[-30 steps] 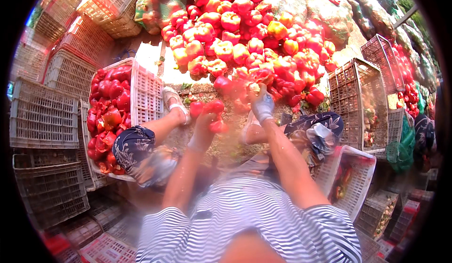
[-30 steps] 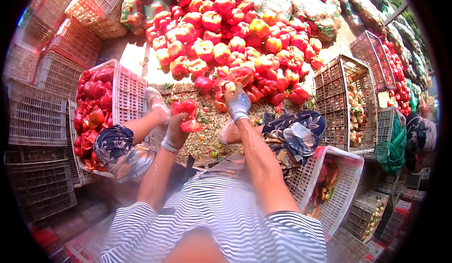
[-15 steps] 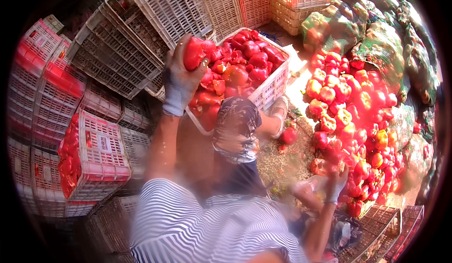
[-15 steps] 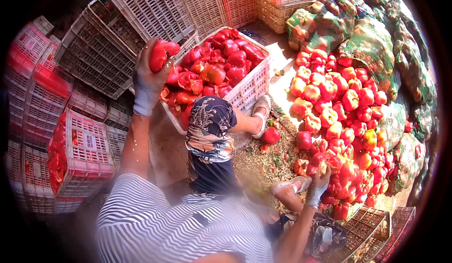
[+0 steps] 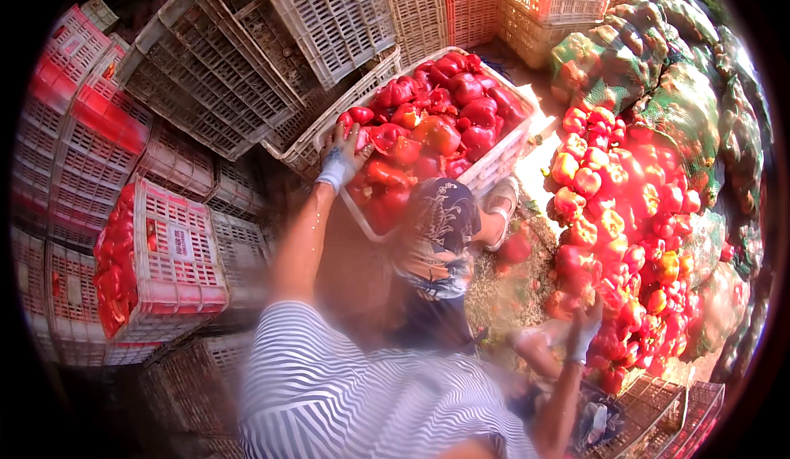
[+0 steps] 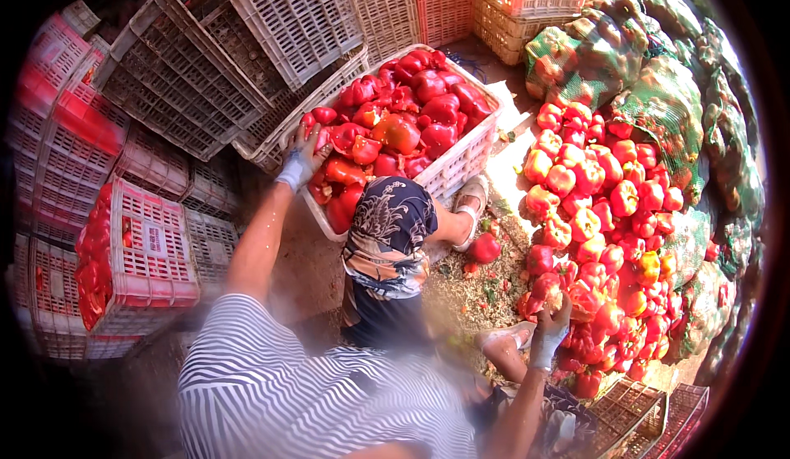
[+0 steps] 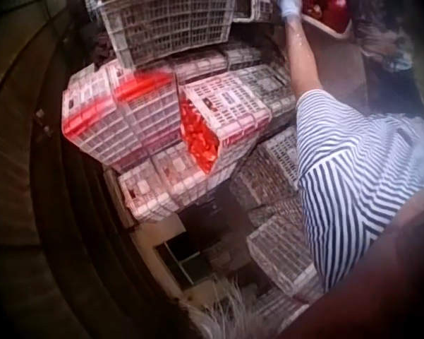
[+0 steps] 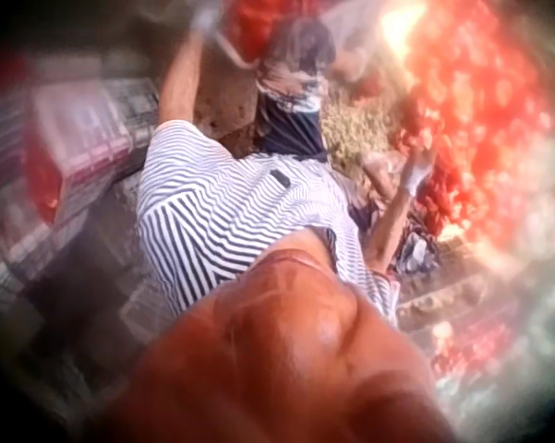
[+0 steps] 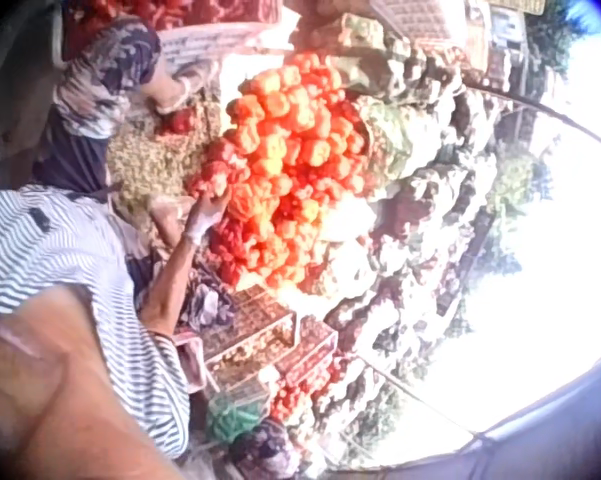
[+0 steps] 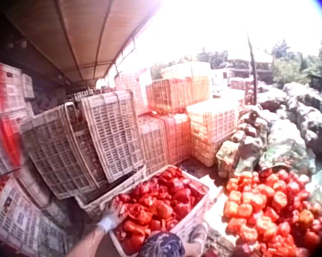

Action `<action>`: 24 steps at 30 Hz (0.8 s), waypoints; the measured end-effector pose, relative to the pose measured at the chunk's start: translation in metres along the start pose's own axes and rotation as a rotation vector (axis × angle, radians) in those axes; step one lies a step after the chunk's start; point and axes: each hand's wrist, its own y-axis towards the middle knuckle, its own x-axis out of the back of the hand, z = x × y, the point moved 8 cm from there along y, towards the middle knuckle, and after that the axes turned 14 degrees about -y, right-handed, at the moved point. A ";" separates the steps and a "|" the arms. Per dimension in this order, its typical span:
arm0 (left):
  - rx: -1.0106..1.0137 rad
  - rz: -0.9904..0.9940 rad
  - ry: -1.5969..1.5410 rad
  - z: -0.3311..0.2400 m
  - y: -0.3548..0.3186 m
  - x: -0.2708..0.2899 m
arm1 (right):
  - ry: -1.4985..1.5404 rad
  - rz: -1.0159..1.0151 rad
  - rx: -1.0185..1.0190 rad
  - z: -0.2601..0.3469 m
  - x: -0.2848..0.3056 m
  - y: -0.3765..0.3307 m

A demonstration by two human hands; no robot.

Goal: The person picks up bell peppers from a pile on the ground and places them into plastic crates.

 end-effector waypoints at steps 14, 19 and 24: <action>0.177 0.070 -0.114 0.011 0.022 -0.007 | 0.187 0.033 0.087 0.068 -0.024 0.031; -0.047 -0.262 -0.281 -0.059 0.010 0.057 | 0.084 0.053 0.306 0.169 -0.009 0.018; -0.433 0.388 -1.314 -0.290 -0.066 0.106 | -0.053 -0.042 0.605 0.219 -0.002 0.009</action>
